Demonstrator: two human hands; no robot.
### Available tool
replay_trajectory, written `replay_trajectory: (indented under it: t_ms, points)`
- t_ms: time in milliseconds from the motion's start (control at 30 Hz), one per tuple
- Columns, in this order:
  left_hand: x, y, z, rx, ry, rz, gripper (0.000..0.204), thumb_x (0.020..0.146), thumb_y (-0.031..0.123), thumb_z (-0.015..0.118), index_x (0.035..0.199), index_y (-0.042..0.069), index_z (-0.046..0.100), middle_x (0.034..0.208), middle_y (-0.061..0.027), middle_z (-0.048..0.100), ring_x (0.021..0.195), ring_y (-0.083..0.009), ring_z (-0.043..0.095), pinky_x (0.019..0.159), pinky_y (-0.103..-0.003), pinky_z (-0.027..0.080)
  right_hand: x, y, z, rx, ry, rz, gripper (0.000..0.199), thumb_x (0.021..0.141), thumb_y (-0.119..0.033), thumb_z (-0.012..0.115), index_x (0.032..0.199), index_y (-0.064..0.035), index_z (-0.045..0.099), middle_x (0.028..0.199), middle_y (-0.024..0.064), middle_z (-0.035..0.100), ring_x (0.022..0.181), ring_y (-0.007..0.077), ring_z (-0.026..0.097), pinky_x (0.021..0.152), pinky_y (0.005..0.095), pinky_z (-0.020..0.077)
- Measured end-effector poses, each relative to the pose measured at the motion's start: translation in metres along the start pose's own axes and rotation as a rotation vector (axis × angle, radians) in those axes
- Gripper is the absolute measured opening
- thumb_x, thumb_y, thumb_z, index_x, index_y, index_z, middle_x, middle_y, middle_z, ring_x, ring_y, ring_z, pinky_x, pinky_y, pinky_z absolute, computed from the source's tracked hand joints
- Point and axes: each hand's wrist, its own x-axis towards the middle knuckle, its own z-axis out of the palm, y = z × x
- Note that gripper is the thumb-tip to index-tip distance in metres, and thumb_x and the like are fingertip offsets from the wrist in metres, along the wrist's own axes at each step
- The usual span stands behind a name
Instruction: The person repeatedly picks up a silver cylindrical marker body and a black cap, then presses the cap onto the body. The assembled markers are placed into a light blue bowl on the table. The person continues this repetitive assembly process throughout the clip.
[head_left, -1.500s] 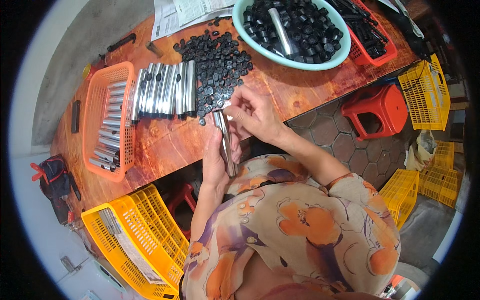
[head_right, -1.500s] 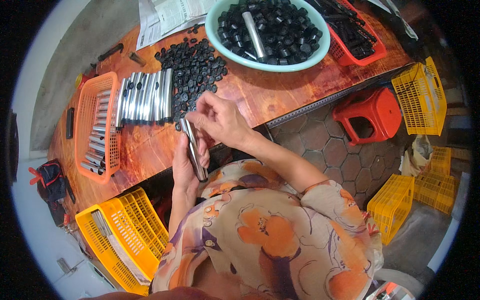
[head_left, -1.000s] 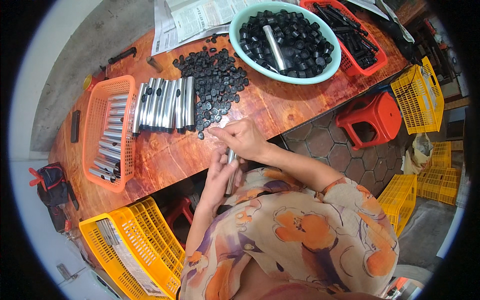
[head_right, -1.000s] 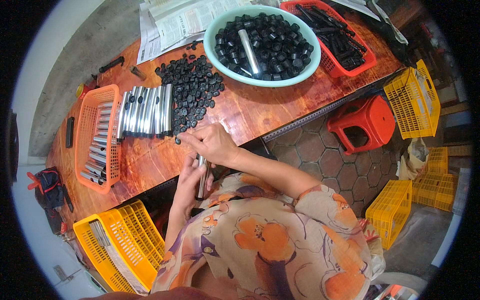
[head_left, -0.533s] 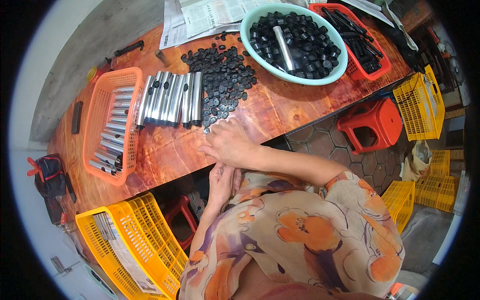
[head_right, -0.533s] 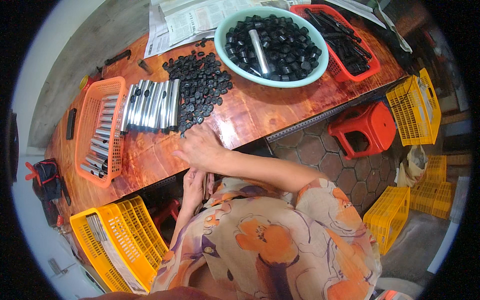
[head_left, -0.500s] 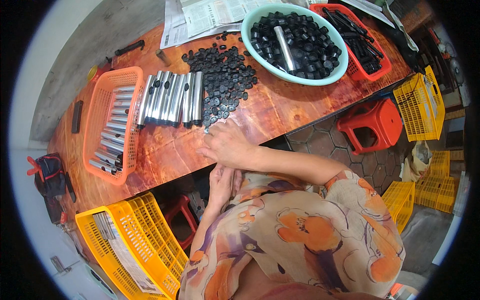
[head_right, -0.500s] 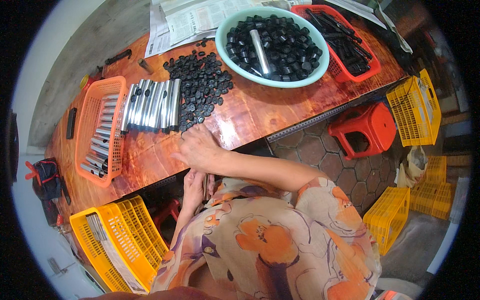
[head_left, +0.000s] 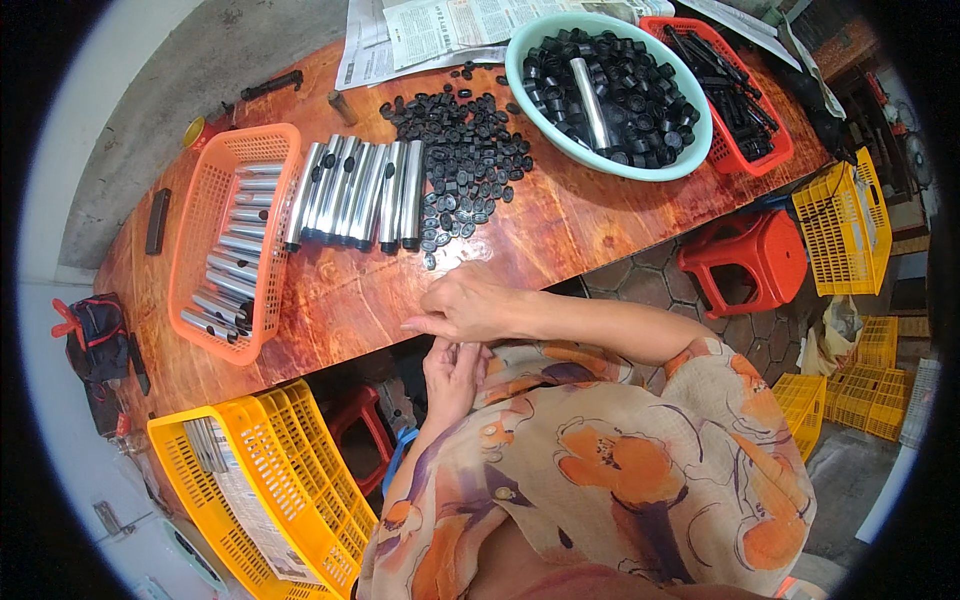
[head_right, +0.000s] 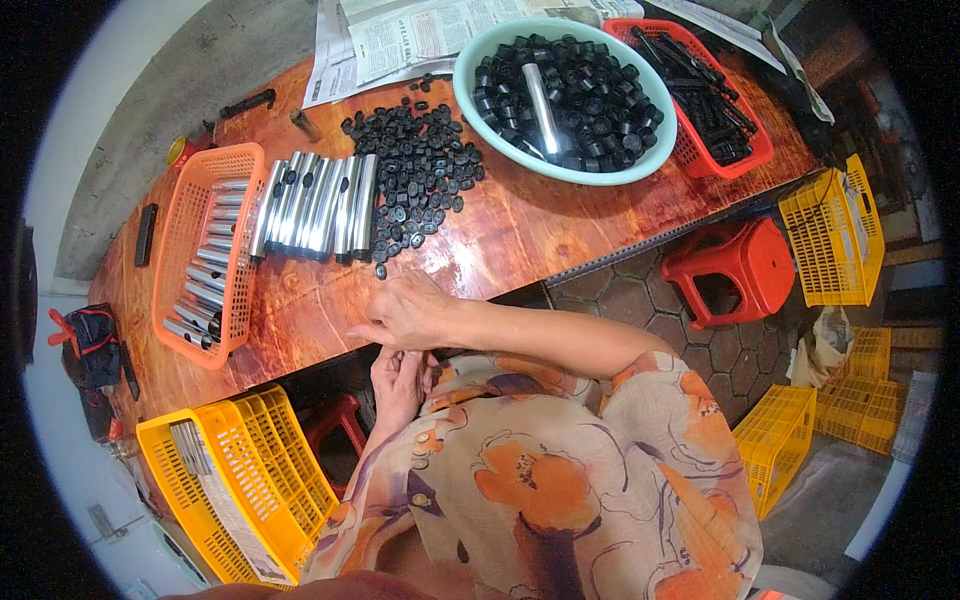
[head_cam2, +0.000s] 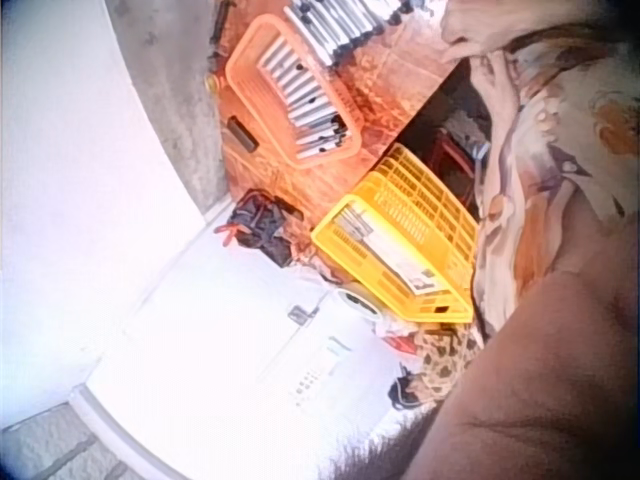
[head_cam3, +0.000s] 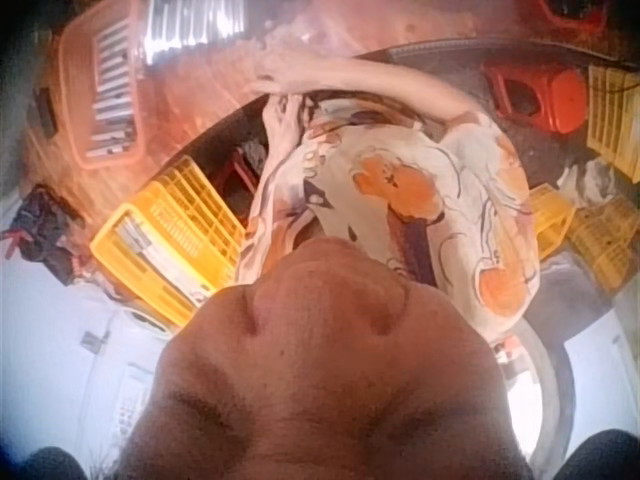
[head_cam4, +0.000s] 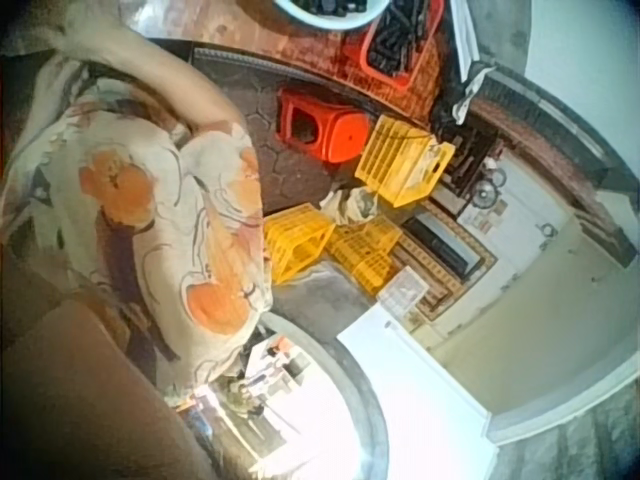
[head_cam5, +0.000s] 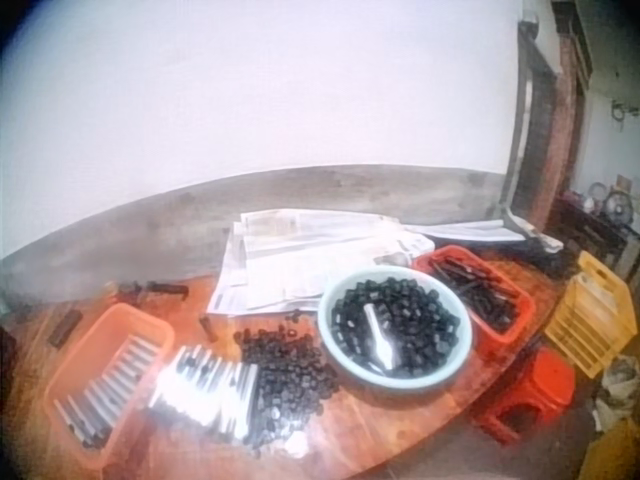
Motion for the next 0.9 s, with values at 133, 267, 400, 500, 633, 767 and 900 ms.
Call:
replay_trajectory:
  t_ms: [133, 267, 400, 500, 633, 767, 900]
  points:
    - [0.002, 0.000, -0.003, 0.436, 0.037, 0.301, 0.019, 0.093, 0.012, 0.059, 0.103, -0.003, 0.054, 0.071, -0.0081, 0.059, 0.055, -0.0135, 0.053, 0.051, -0.026, 0.042, -0.004, -0.009, -0.022, 0.073, 0.067, 0.052, 0.048, 0.085, -0.034, 0.064, 0.050, -0.0025, 0.056, 0.053, 0.0185, 0.053, 0.055, 0.0382, 0.056, 0.056, 0.0473, 0.0454]
    - [0.003, 0.014, 0.002, 0.716, 0.032, 0.385, 0.028, 0.088, 0.012, 0.064, 0.109, -0.002, 0.053, 0.073, -0.0158, 0.058, 0.060, -0.0268, 0.060, 0.056, -0.035, 0.047, -0.010, -0.007, -0.025, 0.069, 0.204, 0.023, 0.047, 0.086, -0.034, 0.064, 0.051, -0.0035, 0.053, 0.053, 0.0138, 0.054, 0.049, 0.0321, 0.056, 0.048, 0.0419, 0.0454]
    - [0.004, 0.017, 0.007, 0.855, 0.041, 0.534, 0.020, 0.088, 0.010, 0.063, 0.103, -0.001, 0.056, 0.071, -0.0154, 0.056, 0.059, -0.0274, 0.057, 0.057, -0.034, 0.046, -0.018, -0.008, -0.031, 0.012, 0.264, 0.059, 0.043, 0.085, -0.031, 0.066, 0.054, -0.0041, 0.053, 0.054, 0.0132, 0.055, 0.049, 0.0314, 0.057, 0.048, 0.0406, 0.0463]
    - [0.005, 0.018, 0.009, 0.899, 0.040, 0.586, 0.023, 0.086, 0.011, 0.065, 0.104, -0.001, 0.055, 0.073, -0.0171, 0.057, 0.062, -0.0338, 0.059, 0.057, -0.037, 0.047, -0.020, -0.009, -0.032, 0.008, 0.259, 0.096, 0.039, 0.084, -0.029, 0.068, 0.057, -0.0035, 0.057, 0.057, 0.0136, 0.057, 0.049, 0.0317, 0.058, 0.047, 0.0411, 0.0463]
    - [0.010, 0.026, 0.005, 1.045, 0.004, 0.696, 0.030, 0.083, 0.012, 0.068, 0.106, -0.002, 0.054, 0.079, -0.0191, 0.060, 0.069, -0.0362, 0.062, 0.058, -0.041, 0.049, -0.017, -0.007, -0.036, 0.127, 0.242, 0.170, 0.040, 0.084, -0.025, 0.070, 0.055, -0.0019, 0.054, 0.053, 0.0114, 0.053, 0.047, 0.0293, 0.053, 0.047, 0.0396, 0.0426]
    - [0.014, 0.030, 0.001, 1.186, -0.001, 0.716, 0.035, 0.082, 0.014, 0.070, 0.108, -0.003, 0.054, 0.085, -0.0191, 0.062, 0.072, -0.0355, 0.063, 0.059, -0.041, 0.050, -0.020, 0.007, -0.057, 0.345, -0.045, 0.225, 0.026, 0.084, -0.023, 0.070, 0.071, -0.0010, 0.065, 0.066, 0.0109, 0.064, 0.060, 0.0215, 0.062, 0.058, 0.0345, 0.0491]
    - [0.016, 0.040, 0.005, 1.190, -0.001, 0.742, 0.037, 0.083, 0.016, 0.069, 0.112, -0.002, 0.054, 0.083, -0.0177, 0.060, 0.071, -0.0357, 0.062, 0.060, -0.043, 0.049, -0.017, 0.017, -0.074, 0.420, -0.132, 0.181, 0.020, 0.081, -0.019, 0.071, 0.081, 0.0001, 0.068, 0.075, 0.0116, 0.066, 0.071, 0.0197, 0.063, 0.065, 0.0323, 0.0493]
